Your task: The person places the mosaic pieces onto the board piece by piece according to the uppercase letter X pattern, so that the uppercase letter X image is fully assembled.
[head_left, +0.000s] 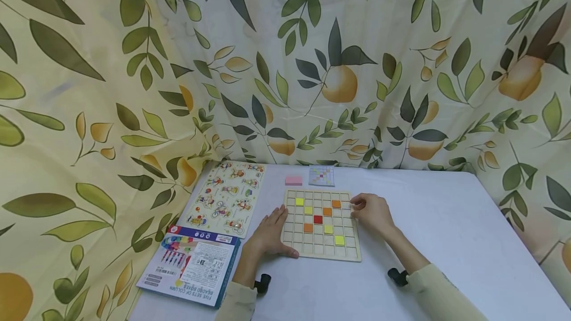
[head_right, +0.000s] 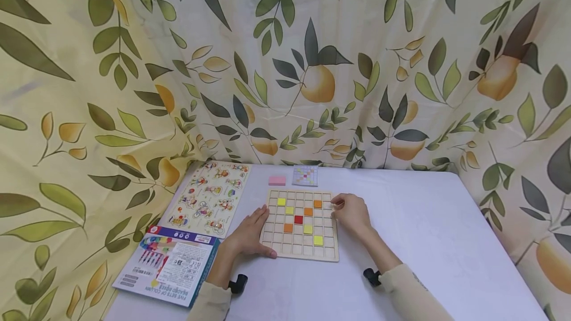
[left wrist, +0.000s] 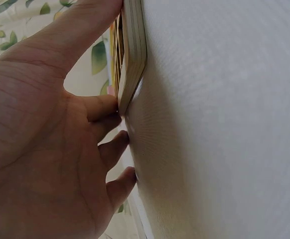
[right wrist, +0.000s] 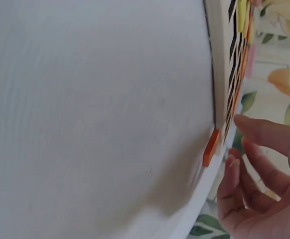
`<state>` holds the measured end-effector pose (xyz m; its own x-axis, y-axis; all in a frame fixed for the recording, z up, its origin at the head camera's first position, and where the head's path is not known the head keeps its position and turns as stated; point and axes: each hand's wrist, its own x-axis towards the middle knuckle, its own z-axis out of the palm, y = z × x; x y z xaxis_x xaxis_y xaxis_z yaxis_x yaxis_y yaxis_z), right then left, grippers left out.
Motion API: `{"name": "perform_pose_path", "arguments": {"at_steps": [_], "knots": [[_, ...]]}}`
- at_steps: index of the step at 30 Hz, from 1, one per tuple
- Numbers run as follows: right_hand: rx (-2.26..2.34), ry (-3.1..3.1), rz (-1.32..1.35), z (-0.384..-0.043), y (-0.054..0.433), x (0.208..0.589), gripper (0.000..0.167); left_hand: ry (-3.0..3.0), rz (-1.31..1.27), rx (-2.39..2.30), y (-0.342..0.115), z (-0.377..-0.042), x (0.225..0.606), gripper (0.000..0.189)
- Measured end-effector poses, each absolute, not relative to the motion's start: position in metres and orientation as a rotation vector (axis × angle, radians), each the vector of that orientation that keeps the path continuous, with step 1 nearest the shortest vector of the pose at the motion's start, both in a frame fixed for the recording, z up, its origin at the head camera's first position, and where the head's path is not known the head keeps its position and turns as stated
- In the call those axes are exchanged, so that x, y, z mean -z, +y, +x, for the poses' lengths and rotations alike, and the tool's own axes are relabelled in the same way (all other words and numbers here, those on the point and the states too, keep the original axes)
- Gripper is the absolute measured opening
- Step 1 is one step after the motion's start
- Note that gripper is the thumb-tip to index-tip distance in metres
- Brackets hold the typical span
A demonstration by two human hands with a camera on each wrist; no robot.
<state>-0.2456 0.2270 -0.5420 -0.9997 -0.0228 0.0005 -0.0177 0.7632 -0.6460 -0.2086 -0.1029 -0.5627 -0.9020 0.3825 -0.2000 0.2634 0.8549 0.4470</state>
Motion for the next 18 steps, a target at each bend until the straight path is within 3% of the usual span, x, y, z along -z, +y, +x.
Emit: {"name": "perform_pose_path", "arguments": {"at_steps": [10,18], "knots": [[0.933,2.938,-0.027,-0.245,0.245,0.543,0.035,2.744,0.476,-0.599,-0.102,-0.209,0.562,0.131],[1.042,2.926,-0.043,-0.247,0.248,0.551,0.062,2.754,0.499,-0.606,-0.103,-0.208,0.562,0.13]]}}
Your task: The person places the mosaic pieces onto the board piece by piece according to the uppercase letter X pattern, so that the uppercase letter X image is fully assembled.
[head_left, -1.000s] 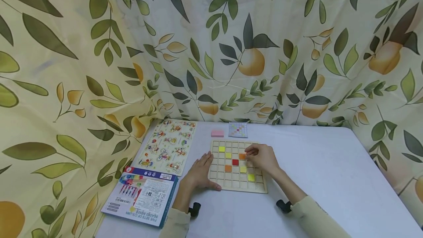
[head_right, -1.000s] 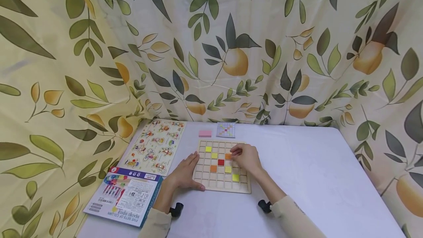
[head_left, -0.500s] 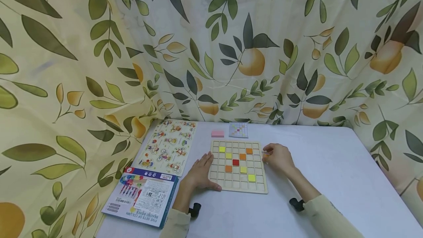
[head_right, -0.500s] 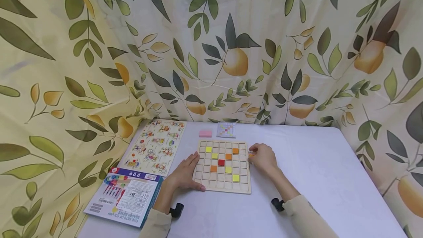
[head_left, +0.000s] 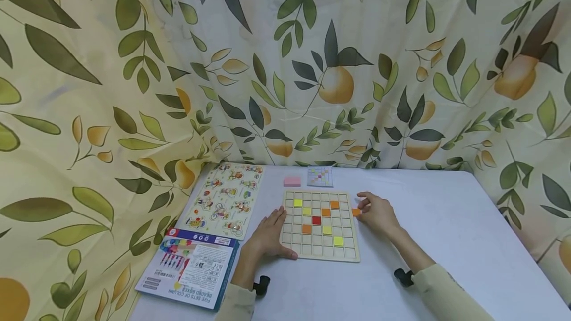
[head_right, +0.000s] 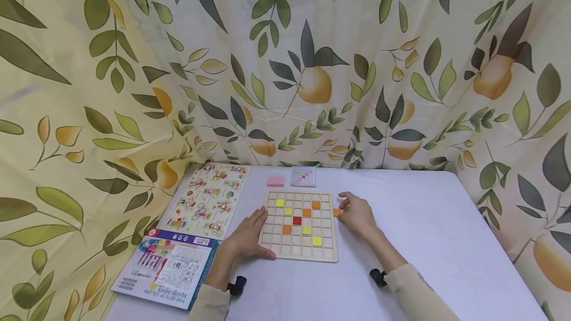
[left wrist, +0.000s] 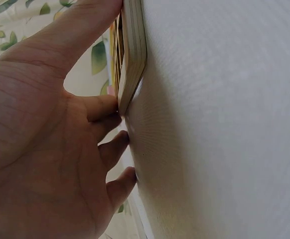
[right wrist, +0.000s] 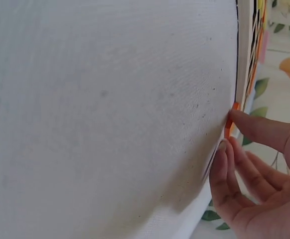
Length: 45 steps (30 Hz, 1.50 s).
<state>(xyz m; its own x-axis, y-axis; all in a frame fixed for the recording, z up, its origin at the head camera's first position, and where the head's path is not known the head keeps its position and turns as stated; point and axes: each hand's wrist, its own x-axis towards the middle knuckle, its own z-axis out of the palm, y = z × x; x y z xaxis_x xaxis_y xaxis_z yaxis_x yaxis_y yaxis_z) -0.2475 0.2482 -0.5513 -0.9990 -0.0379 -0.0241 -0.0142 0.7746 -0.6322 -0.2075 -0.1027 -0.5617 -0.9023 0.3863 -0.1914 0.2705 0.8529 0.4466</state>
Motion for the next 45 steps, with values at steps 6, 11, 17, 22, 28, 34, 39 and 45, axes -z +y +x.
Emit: {"name": "perform_pose_path", "arguments": {"at_steps": [6,11,17,22,28,34,39,45], "knots": [[1.06,2.946,-0.045,-0.246,0.25,0.553,0.054,2.745,0.503,-0.612,-0.103,-0.205,0.564,0.131],[1.08,2.994,-0.032,-0.246,0.253,0.549,0.045,2.747,0.509,-0.608,-0.103,-0.205,0.564,0.132],[1.124,3.001,-0.04,-0.246,0.249,0.541,0.037,2.75,0.499,-0.6,-0.103,-0.204,0.564,0.132],[1.222,2.968,-0.084,-0.243,0.235,0.532,0.036,2.752,0.506,-0.604,-0.103,-0.204,0.563,0.131],[1.283,2.939,-0.168,-0.24,0.217,0.528,0.034,2.754,0.504,-0.602,-0.102,-0.204,0.564,0.13],[1.346,2.888,-0.232,-0.236,0.199,0.527,0.032,2.753,0.499,-0.602,-0.103,-0.204,0.561,0.13],[1.398,2.845,-0.264,-0.234,0.187,0.525,0.031,2.744,0.482,-0.613,-0.103,-0.205,0.559,0.131],[1.42,2.809,-0.269,-0.231,0.173,0.525,0.032,2.746,0.49,-0.615,-0.103,-0.207,0.56,0.129]]}}
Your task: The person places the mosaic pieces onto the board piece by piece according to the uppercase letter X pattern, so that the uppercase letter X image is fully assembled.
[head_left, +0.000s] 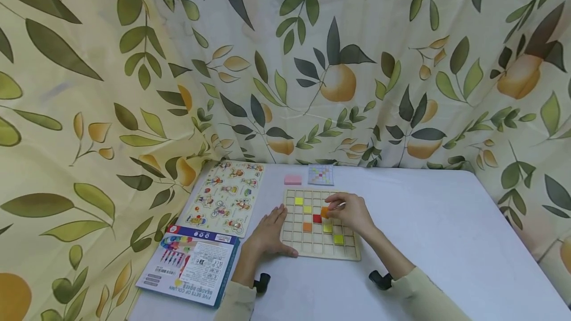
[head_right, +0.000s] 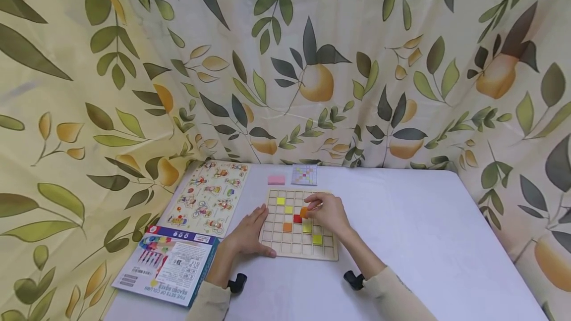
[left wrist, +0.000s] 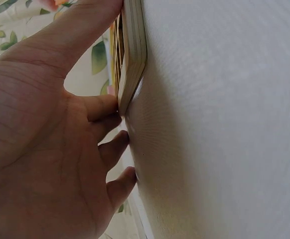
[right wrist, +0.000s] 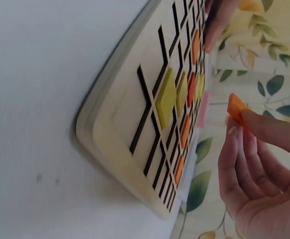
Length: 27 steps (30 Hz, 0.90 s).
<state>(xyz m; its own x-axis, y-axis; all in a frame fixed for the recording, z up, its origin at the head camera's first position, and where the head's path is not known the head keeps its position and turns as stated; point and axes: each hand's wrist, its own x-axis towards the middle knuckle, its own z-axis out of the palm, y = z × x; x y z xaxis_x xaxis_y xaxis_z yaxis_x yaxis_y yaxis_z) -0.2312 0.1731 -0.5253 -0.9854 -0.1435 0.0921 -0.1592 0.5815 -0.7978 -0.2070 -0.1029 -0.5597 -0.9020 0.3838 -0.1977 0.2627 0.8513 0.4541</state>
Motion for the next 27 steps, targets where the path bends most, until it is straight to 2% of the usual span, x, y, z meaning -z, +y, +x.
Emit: {"name": "perform_pose_path", "arguments": {"at_steps": [16,27], "knots": [[-1.506,-2.755,0.435,-0.22,0.132,0.533,0.026,2.741,0.499,-0.603,-0.103,-0.209,0.558,0.13],[-1.397,-2.766,0.552,-0.213,0.108,0.548,0.023,2.746,0.506,-0.617,-0.104,-0.208,0.56,0.131]]}}
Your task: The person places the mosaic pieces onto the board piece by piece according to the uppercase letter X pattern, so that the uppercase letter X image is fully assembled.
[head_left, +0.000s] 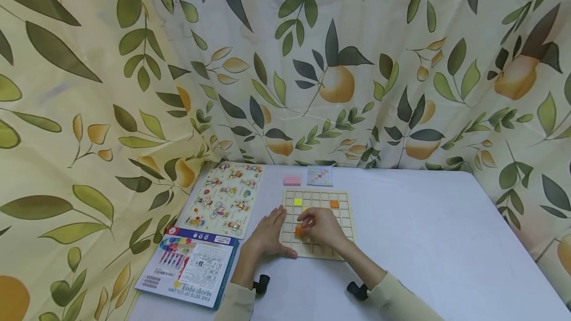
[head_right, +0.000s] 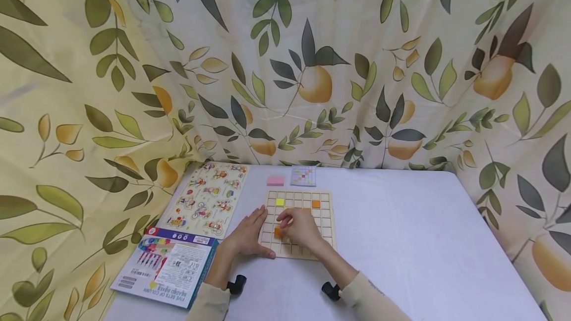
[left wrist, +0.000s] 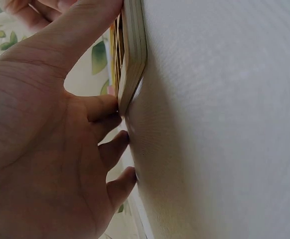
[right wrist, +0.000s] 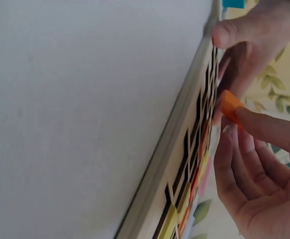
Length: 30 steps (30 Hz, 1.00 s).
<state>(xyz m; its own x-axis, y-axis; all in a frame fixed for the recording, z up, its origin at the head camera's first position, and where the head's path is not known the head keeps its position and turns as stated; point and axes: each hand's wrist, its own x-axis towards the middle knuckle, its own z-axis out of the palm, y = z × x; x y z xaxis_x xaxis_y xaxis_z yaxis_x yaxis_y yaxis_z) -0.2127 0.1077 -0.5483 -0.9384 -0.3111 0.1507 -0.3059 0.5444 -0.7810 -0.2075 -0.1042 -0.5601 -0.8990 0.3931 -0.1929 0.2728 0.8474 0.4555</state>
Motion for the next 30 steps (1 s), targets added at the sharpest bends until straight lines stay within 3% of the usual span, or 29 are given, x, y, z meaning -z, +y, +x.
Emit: {"name": "perform_pose_path", "arguments": {"at_steps": [13,30], "knots": [[1.295,2.773,-0.529,-0.206,0.097,0.554,0.02,2.76,0.503,-0.606,-0.105,-0.21,0.572,0.132],[1.317,2.73,-0.649,-0.202,0.105,0.552,0.018,2.754,0.496,-0.558,-0.101,-0.205,0.556,0.128]]}}
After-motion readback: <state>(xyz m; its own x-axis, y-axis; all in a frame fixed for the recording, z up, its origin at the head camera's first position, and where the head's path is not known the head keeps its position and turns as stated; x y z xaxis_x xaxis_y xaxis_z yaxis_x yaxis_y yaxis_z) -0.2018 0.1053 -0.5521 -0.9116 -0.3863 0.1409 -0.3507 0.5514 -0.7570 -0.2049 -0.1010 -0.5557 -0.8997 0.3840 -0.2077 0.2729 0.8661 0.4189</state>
